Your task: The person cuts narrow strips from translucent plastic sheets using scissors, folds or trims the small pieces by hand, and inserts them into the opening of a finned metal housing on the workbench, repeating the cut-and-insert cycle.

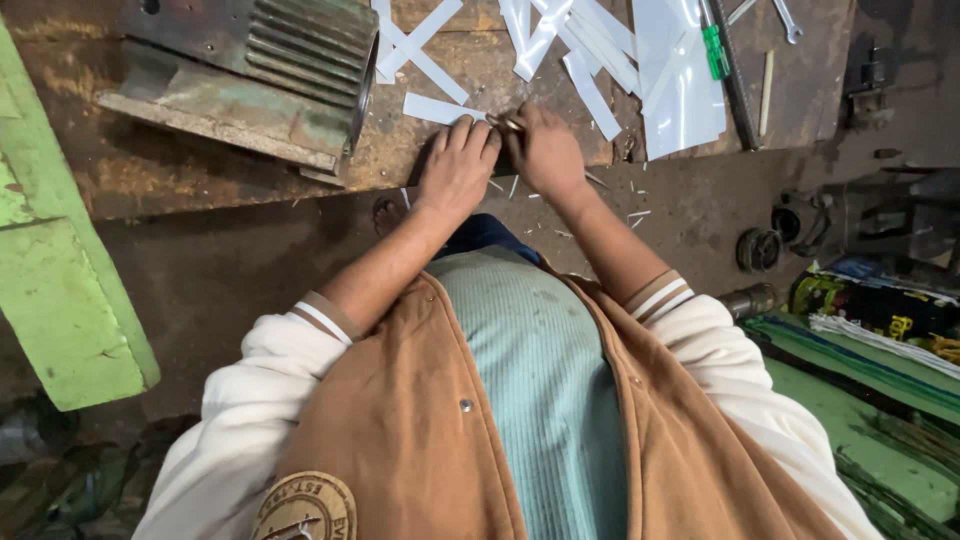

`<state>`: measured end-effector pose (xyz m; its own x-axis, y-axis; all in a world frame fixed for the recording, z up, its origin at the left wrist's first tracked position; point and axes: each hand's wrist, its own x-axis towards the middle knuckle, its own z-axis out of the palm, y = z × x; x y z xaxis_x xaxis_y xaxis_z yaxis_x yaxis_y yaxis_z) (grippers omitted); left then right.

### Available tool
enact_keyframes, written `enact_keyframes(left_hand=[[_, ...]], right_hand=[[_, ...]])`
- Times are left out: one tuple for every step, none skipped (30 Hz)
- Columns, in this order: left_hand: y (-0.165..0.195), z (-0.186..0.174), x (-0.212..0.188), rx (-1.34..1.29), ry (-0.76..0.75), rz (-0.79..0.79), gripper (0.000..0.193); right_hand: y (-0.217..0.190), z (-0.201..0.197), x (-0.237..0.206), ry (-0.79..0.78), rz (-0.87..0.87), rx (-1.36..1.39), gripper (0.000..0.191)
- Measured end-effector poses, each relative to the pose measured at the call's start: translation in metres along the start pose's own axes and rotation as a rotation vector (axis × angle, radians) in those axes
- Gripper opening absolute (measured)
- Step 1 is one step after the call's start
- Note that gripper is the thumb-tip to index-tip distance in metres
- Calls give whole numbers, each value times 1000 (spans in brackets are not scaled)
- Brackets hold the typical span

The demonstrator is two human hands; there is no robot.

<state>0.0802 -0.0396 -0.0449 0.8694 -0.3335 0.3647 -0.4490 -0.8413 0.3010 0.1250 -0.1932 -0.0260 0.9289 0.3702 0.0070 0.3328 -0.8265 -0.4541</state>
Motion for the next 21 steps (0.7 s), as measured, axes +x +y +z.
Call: enact_keyframes(left_hand=[[2,1,0,15,15,-29,35],[3,3,0,14,2,-39,35],[4,5,0,12,-14,-47,35],[5,7,-2,8,-30,-53,36],[6,9,-3,17,-49,-49,37],[6,10,-5,33,-63,-46,37],[6,11,-7,50,-79,-40,38],[6,12,-10,88,-77,-16,42],[7,12,-12,125,-72,6,46],[7,12,-14,160,-66,21,50],[7,11,-16,153,-65,8,49],[8,11,-17,146,-67,-5,49],[8,10,-18,143,-68,-14,49],[7,9,-18,129,-97,-20,47],[7,9,-17,115,-122,-23,46],[6,8,-16,98,-145,-29,45],[6,8,-14,97,-157,-31,42],[6,8,-13,97,-167,-29,40],[6,8,-11,97,-176,-26,37],[6,9,-9,91,-189,-33,36],[6,10,-7,86,-201,-38,34]], right_hand=[[-1,2,0,17,-37,-66,23],[-1,2,2,15,-41,-124,25],[0,2,5,13,-42,-180,27],[3,1,9,11,-40,-238,29],[8,-1,14,-133,83,-210,31],[14,-4,21,-273,200,-179,35],[19,-5,25,-411,318,-143,40],[23,-5,25,-323,160,-134,36],[26,-5,26,-235,2,-127,34],[27,-4,25,-153,-160,-122,33],[28,-2,22,-172,-145,-136,30],[28,1,18,-193,-128,-149,28],[26,4,13,-210,-111,-158,25],[22,5,9,-193,-133,-194,26],[18,6,5,-174,-154,-234,27],[15,6,1,-157,-175,-276,28],[11,6,0,-137,-116,-288,26],[9,6,0,-113,-55,-299,23],[8,4,2,-87,6,-312,20],[8,3,5,-90,-13,-297,23],[10,1,9,-90,-32,-283,25]])
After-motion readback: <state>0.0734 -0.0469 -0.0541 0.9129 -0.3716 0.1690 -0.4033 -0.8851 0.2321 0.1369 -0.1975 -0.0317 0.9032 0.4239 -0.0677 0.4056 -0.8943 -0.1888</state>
